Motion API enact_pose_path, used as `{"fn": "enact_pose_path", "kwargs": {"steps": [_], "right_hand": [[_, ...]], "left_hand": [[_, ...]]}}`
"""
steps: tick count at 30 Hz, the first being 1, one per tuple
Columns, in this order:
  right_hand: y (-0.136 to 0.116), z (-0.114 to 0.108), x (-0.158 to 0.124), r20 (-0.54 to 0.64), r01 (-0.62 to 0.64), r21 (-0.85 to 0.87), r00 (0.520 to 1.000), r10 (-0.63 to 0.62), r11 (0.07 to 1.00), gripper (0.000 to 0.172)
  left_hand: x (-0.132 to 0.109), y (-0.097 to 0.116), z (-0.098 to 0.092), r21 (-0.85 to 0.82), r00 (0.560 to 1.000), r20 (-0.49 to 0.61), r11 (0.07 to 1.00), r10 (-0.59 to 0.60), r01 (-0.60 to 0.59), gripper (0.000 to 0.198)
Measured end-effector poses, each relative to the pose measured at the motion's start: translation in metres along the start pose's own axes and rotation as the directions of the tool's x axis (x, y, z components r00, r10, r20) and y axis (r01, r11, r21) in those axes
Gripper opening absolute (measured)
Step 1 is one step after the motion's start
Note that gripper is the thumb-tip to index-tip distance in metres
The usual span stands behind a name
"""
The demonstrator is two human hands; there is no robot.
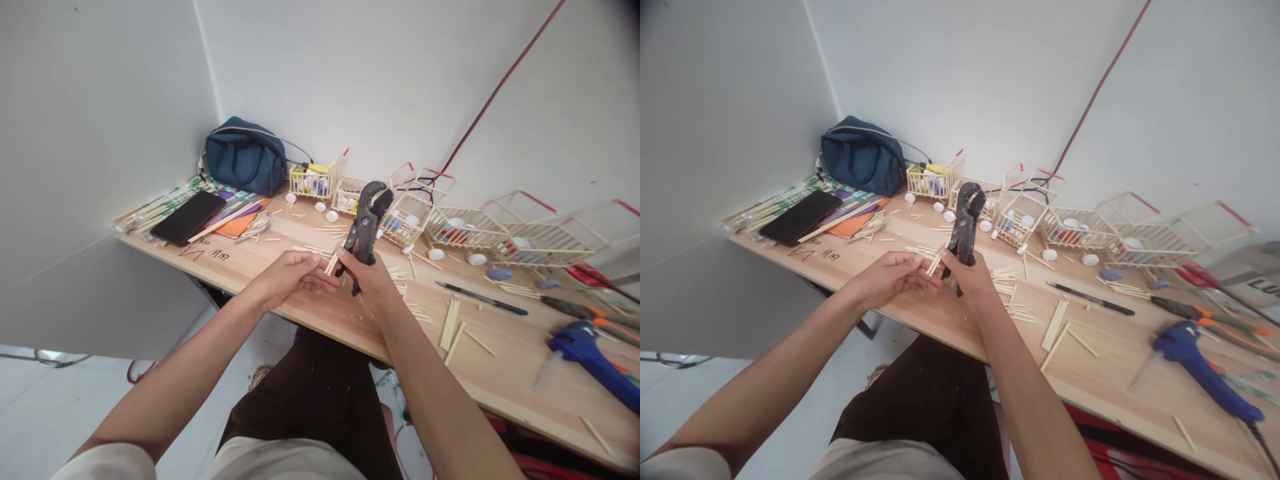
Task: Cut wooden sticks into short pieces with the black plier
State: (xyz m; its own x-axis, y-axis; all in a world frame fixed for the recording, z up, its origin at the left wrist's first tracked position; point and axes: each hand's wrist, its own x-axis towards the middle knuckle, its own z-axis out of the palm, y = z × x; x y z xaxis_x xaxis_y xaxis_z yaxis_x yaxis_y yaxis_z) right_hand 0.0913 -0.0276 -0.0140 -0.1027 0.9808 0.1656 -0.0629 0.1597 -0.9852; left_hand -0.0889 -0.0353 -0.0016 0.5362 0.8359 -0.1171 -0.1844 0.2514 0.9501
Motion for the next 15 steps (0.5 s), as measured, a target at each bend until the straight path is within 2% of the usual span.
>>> {"fn": "enact_pose_path", "kwargs": {"steps": [3,7,12,15], "right_hand": [[-0.002,0.001,-0.001,0.002,-0.01,-0.032,1.0,0.01,0.999,0.029],[-0.004,0.002,-0.001,-0.038,-0.043,-0.094,0.998,0.039,0.995,0.032],[-0.007,0.004,-0.002,-0.083,-0.04,-0.167,0.996,0.027,0.985,0.035],[-0.008,0.005,-0.003,-0.09,-0.045,-0.213,0.996,0.027,0.976,0.037]], "left_hand": [[0.002,0.003,0.004,-0.008,0.999,0.024,0.999,-0.044,0.044,0.044],[0.004,0.006,0.009,0.023,0.999,-0.002,0.998,-0.053,0.053,0.047],[0.008,0.002,0.013,0.058,0.999,-0.032,0.998,-0.008,0.01,0.048],[0.011,-0.002,0.015,0.115,0.995,-0.063,0.991,0.071,-0.064,0.044]]}}
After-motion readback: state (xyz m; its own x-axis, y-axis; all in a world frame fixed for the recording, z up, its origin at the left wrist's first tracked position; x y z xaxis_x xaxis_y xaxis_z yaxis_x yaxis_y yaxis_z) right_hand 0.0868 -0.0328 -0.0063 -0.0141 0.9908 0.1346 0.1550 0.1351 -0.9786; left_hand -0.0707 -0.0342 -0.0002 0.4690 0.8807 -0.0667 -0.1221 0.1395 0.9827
